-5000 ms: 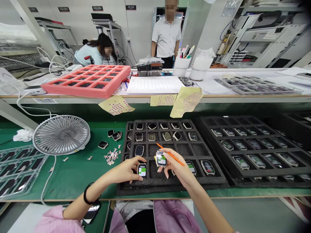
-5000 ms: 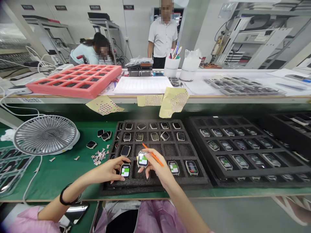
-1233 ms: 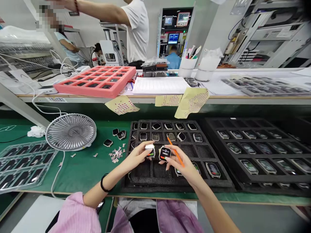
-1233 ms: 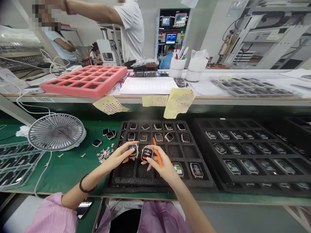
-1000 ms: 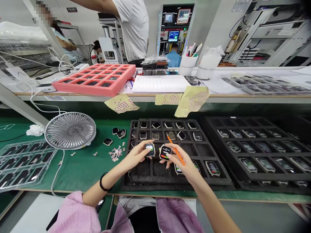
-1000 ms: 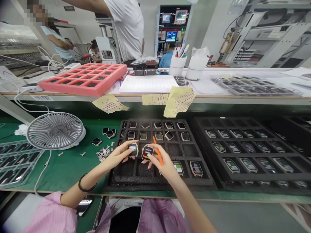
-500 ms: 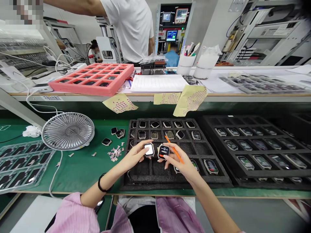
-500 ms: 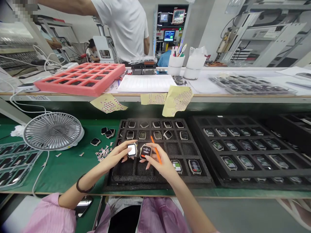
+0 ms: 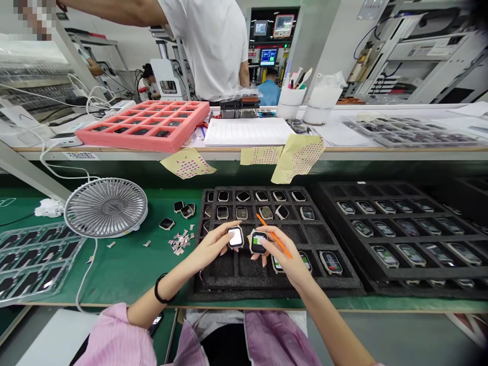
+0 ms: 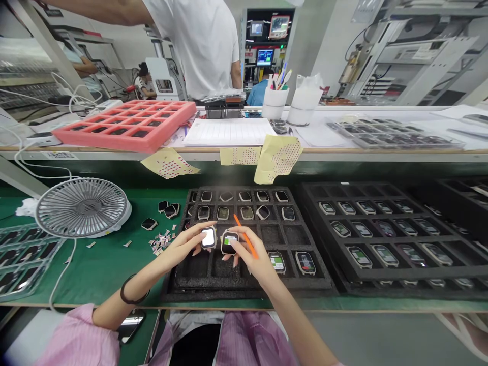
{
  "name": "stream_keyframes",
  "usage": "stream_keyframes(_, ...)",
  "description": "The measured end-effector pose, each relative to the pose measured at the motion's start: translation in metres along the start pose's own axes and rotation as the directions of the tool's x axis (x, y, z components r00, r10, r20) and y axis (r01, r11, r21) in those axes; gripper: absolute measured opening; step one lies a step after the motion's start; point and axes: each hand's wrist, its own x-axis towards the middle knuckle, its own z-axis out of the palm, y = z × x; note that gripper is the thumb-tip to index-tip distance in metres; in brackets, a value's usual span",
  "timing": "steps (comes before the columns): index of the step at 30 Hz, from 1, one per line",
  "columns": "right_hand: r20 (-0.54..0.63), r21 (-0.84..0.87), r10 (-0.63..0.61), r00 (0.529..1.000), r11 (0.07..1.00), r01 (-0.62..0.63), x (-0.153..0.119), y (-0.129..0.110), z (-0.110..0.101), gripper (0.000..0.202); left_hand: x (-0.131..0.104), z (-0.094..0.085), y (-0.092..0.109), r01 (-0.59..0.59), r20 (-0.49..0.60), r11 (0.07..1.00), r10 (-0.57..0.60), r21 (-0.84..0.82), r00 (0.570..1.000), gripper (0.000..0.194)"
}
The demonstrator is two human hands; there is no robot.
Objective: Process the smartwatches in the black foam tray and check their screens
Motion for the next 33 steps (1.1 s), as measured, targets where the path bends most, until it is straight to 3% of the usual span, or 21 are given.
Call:
stream_keyframes(13,0.003,-0.03,0.003,1.0,1.0,-0.003,0.001,0.006,-0.004,0.024,0.003,0.001,0.001,0.009,-0.026,1.0,-0.008,0.025,1.0,0.044)
stream_keyframes(18,0.044,-0.055,-0.007,0.999,0.998,0.009,0.001,0.013,-0.007,0.03,0.001,0.002,0.003,0.013,0.023,0.999,-0.013,-0.033,1.0,0.051)
stream_keyframes(23,0.006,-0.057,-0.006,1.0,0.998,0.006,0.003,0.007,-0.005,0.026,0.0,0.003,0.0,-0.01,0.042,0.999,0.012,-0.049,0.999,0.058)
stream_keyframes(27,-0.023,-0.06,0.022,0.999,0.998,-0.023,0.003,0.005,-0.002,0.025,0.0,0.002,0.001,-0.008,-0.013,1.0,0.008,0.009,1.0,0.044)
stream_keyframes(33,0.041,-0.053,0.007,0.999,0.999,-0.005,0.001,0.011,-0.006,0.031,0.002,0.001,0.003,-0.019,-0.062,0.998,0.023,0.064,0.998,0.036)
